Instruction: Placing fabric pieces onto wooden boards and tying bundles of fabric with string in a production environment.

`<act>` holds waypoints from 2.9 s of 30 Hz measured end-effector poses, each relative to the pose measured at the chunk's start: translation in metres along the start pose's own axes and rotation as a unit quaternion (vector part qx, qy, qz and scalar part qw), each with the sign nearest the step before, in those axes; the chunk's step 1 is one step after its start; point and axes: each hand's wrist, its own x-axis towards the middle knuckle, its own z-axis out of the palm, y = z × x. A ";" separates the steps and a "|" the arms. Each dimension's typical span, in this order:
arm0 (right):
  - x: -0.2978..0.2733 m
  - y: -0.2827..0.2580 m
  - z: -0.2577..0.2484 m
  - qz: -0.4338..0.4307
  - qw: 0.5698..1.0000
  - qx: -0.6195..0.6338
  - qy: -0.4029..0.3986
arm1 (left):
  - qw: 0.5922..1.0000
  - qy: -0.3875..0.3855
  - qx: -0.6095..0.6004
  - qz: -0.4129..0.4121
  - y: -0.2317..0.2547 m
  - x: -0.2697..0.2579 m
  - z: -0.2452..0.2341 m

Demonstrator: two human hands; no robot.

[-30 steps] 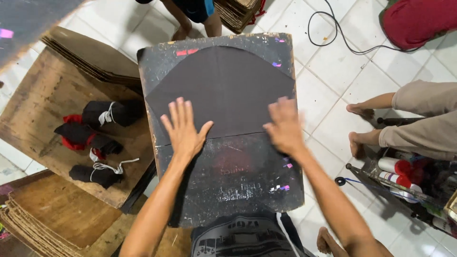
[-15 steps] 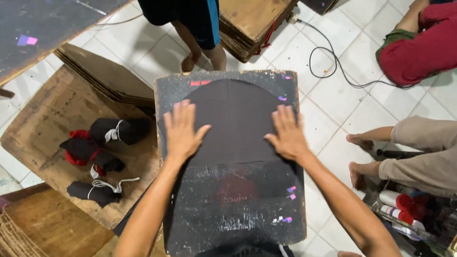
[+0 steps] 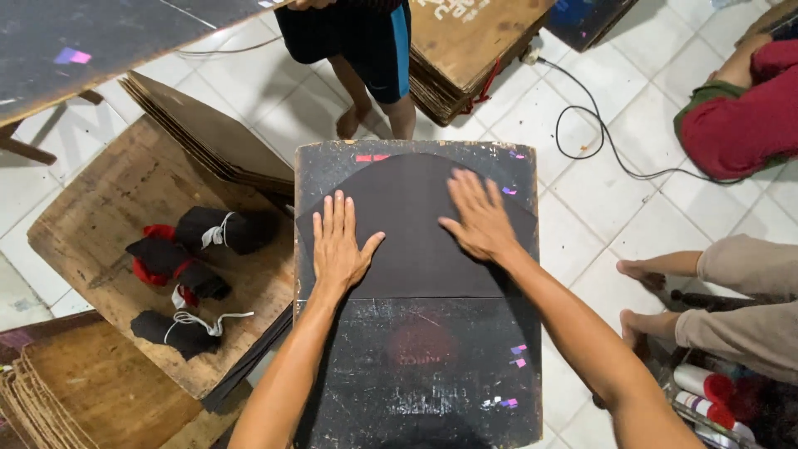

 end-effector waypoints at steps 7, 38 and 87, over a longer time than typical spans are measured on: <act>-0.077 0.062 0.015 0.135 0.988 0.047 -0.063 | 0.997 0.053 -0.021 -0.045 0.004 -0.016 0.015; -0.349 -0.441 0.083 -0.291 0.929 0.215 -0.075 | 0.605 0.118 -0.246 -0.748 -0.291 -0.811 0.275; -0.396 -0.558 0.092 -0.159 0.947 0.272 -0.070 | 0.654 0.177 -0.446 -0.585 -0.451 -0.927 0.149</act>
